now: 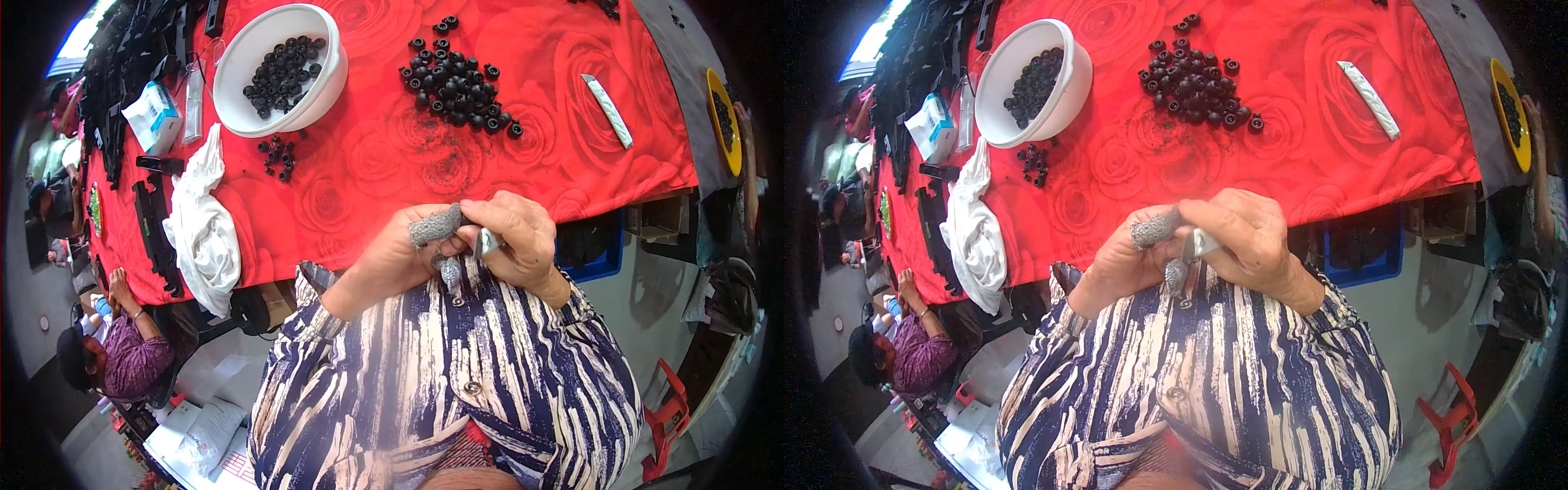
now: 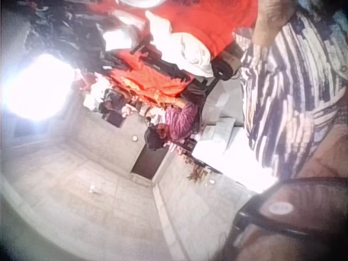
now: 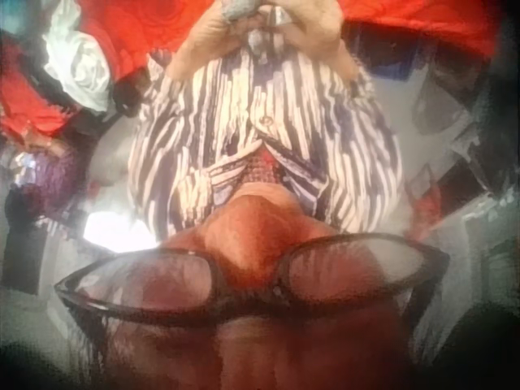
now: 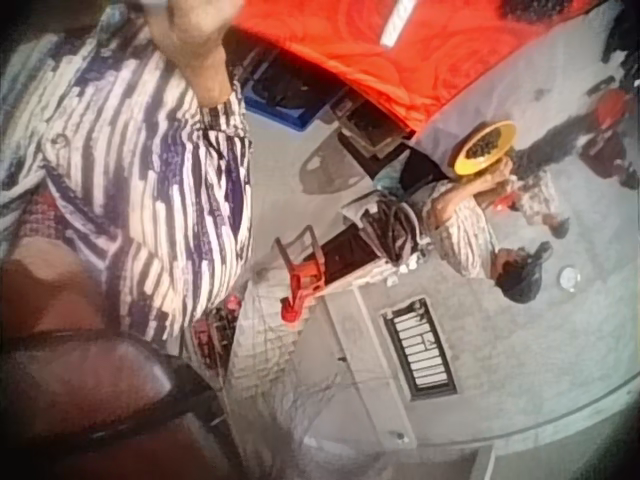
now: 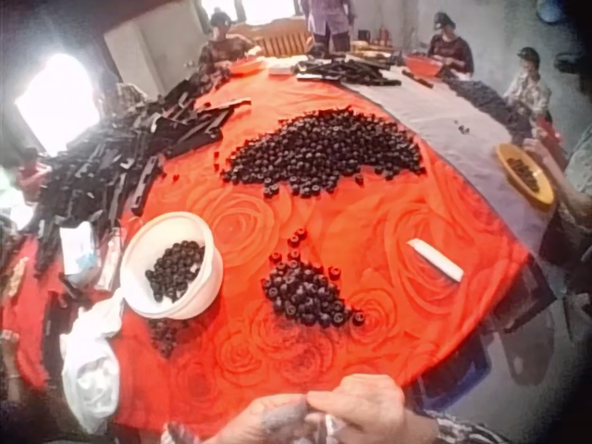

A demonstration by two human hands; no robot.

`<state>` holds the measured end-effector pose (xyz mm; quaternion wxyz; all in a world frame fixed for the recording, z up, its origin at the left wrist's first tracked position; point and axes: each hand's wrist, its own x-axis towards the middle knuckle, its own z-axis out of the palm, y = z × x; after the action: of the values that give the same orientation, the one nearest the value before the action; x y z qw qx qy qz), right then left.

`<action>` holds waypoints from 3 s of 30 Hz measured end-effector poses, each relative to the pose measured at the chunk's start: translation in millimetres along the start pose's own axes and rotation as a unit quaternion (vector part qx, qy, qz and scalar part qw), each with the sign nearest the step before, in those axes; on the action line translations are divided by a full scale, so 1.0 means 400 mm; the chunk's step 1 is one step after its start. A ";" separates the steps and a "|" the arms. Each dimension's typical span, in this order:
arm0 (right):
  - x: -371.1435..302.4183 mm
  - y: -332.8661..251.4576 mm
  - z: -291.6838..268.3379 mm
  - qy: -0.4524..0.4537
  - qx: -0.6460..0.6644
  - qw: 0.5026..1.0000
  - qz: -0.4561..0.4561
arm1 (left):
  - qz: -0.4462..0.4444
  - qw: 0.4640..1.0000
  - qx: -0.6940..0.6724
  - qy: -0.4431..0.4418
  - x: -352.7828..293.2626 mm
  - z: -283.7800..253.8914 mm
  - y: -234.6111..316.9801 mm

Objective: The person trims small plastic pieces one by one using a small blade, scraping around each piece and placing the trimmed pieces into a white bowl.

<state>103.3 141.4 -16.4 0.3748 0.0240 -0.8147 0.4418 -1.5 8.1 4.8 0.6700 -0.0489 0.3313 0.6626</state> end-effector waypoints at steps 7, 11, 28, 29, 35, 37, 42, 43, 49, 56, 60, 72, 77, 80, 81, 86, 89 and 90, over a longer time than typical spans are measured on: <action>-0.008 0.006 0.009 0.031 0.008 0.999 -0.037 | -0.016 0.999 -0.003 -0.040 0.003 -0.027 -0.010; -0.012 0.001 0.005 0.038 -0.006 0.998 -0.039 | -0.005 1.000 0.006 -0.023 0.002 -0.019 -0.009; -0.004 -0.014 -0.036 -0.058 0.055 0.980 0.182 | 0.069 0.996 0.054 0.011 -0.010 -0.006 -0.003; -0.005 -0.012 -0.036 -0.056 0.053 0.981 0.181 | 0.069 0.996 0.054 0.014 -0.010 -0.005 -0.004; -0.010 -0.004 -0.038 -0.068 0.058 0.980 0.178 | 0.069 0.995 0.064 0.043 -0.003 -0.006 -0.007; -0.015 -0.005 -0.040 -0.073 0.064 0.981 0.169 | 0.072 0.995 0.055 0.031 -0.001 -0.016 -0.011; -0.008 -0.016 -0.058 -0.070 0.112 0.967 0.217 | 0.112 0.974 0.157 0.118 0.005 -0.008 -0.007; -0.008 -0.011 -0.060 -0.076 0.117 0.958 0.249 | 0.250 0.898 0.341 0.122 0.006 -0.009 -0.010; 0.019 -0.037 -0.040 -0.052 0.323 0.846 0.422 | 0.474 0.622 0.621 0.051 0.019 -0.008 0.004; 0.017 -0.037 -0.046 -0.039 0.374 0.803 0.463 | 0.238 0.920 0.305 0.068 -0.017 0.017 -0.004; 0.015 0.001 -0.045 -0.091 0.189 0.964 0.162 | 0.056 0.988 0.116 0.083 -0.007 -0.015 0.010; 0.009 0.026 -0.039 -0.123 0.210 0.966 0.093 | -0.062 0.991 0.119 0.011 0.002 -0.036 0.007; -0.001 0.014 -0.025 -0.028 0.155 0.987 0.037 | -0.002 0.997 0.075 0.010 0.000 -0.029 -0.008; -0.003 0.014 -0.019 0.004 0.125 0.992 0.001 | 0.008 1.000 0.020 0.000 -0.005 -0.028 -0.014; -0.003 0.013 -0.017 0.003 0.125 0.992 0.001 | 0.008 1.000 0.020 0.000 -0.006 -0.030 -0.015; -0.002 0.001 -0.014 0.028 0.102 0.994 0.013 | 0.040 0.996 0.076 0.008 -0.018 -0.017 -0.010; -0.006 0.000 -0.011 0.033 0.070 0.997 -0.009 | 0.047 0.994 0.103 0.003 -0.020 -0.025 -0.005; -0.008 0.002 -0.012 0.032 0.071 0.997 -0.009 | 0.047 0.994 0.102 0.004 -0.021 -0.023 -0.005</action>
<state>108.0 144.7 -17.3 0.4020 0.0432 -0.7686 0.4957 -2.4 -4.1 1.3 0.6381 0.0328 0.4021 0.6558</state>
